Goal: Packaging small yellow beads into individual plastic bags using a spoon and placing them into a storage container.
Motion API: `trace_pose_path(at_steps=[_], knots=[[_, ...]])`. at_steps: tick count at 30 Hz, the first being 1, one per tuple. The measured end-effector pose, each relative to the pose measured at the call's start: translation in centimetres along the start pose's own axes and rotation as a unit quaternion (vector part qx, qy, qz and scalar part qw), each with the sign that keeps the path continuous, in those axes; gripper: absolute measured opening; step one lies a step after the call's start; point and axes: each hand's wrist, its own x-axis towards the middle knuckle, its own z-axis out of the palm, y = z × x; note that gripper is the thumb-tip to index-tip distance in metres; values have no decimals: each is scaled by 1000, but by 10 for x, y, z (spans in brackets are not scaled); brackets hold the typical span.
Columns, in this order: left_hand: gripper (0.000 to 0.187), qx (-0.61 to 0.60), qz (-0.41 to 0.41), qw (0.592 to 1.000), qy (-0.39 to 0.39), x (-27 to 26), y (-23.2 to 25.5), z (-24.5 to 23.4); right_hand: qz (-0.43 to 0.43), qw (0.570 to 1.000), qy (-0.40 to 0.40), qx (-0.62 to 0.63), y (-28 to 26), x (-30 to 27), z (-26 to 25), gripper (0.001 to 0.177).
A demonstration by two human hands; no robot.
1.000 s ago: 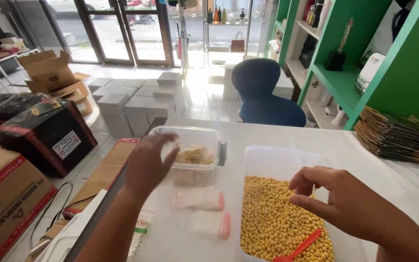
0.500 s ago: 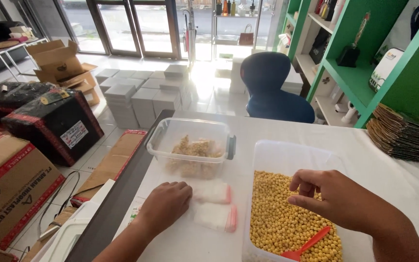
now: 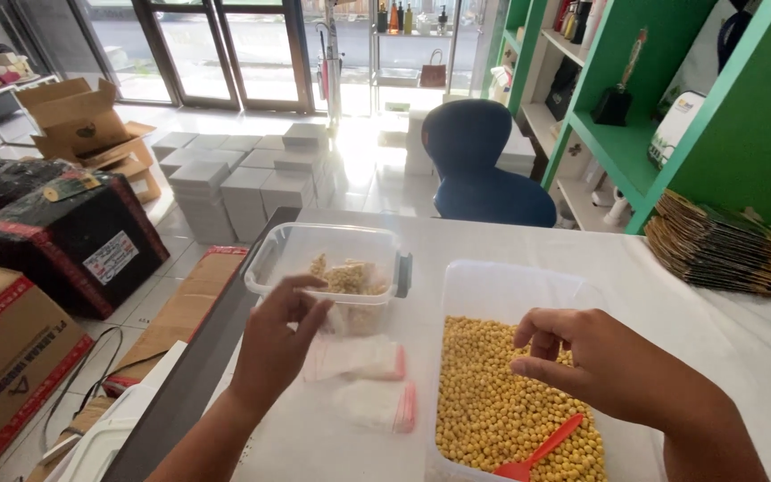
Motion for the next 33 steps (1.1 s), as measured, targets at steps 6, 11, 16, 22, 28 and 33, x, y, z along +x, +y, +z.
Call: trace_pose_path(at_steps=[6,11,16,22,28,33], knots=[[11,-95,18,994,-45,24,101,38,-193,958,200,75,38,15,5,19],[25,-74,66,977,-189,30,141,88,-242,929,274,55,39,5,2,25],[18,-54,97,956,-272,30,155,107,-216,940,263,6,39,8,2,31],[14,-2,186,940,-285,26,145,115,-199,957,213,-7,37,14,2,28],[9,43,145,941,-304,29,141,115,-124,976,156,86,23,8,-3,15],[13,-1,127,938,-322,29,139,113,-104,979,128,120,19,5,-4,28]])
